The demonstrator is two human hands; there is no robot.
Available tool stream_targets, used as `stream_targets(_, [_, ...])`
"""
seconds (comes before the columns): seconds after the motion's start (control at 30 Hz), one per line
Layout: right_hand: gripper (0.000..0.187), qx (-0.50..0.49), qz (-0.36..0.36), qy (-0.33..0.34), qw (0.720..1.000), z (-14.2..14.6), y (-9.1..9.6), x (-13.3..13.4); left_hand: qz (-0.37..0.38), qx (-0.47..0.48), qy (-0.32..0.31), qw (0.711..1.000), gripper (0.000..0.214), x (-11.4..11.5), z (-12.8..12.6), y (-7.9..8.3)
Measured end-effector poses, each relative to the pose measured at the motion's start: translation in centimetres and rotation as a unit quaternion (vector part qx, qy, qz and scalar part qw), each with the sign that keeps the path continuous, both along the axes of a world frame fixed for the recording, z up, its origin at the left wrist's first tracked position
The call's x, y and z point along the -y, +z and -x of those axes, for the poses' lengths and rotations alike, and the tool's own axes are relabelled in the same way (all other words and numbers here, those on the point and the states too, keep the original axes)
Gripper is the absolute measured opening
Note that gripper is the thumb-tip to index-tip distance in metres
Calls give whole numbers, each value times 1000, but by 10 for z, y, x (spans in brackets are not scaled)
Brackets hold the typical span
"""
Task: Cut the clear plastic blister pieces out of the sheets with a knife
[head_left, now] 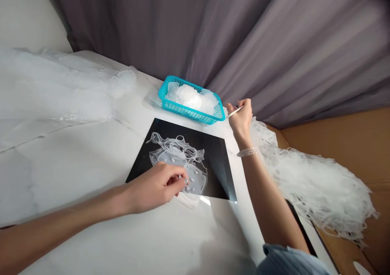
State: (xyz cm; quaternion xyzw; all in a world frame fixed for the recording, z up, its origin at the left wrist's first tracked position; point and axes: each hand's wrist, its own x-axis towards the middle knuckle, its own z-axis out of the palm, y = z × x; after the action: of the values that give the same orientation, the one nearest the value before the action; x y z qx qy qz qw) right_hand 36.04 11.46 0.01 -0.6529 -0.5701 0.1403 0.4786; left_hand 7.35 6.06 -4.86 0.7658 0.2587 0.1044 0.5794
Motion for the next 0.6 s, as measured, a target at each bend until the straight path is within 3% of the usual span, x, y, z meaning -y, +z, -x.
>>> stream_targets(0.03, [39,9,-13,-15,1000,9,-5,5,-111,1,-9,994,34,1,1,-2])
stream_targets(0.1, [38,24,-29,-13,999,34,-18,26,-337,3,-44,941,33,5,3,-8])
stream_targets(0.17, [32,49,33,107,992,63,-30,54,-495,4,-79,865,31,16,3,-17])
stream_targets(0.23, [24,110,77,212,968,88,-41,76,-570,0,-75,818,32,30,1,-26])
stream_targets(0.3, [18,168,92,259,947,103,-49,86,-596,-16,-34,802,39,43,0,-34])
stream_targets(0.4, [23,192,79,228,951,100,-59,77,-584,-58,9,810,54,48,-2,-43])
stream_targets(0.5, [27,127,37,80,988,68,-64,52,-545,-88,-3,834,58,37,-3,-47])
stream_targets(0.6, [39,-63,13,-69,996,19,-65,27,-515,-99,-23,851,57,26,-5,-47])
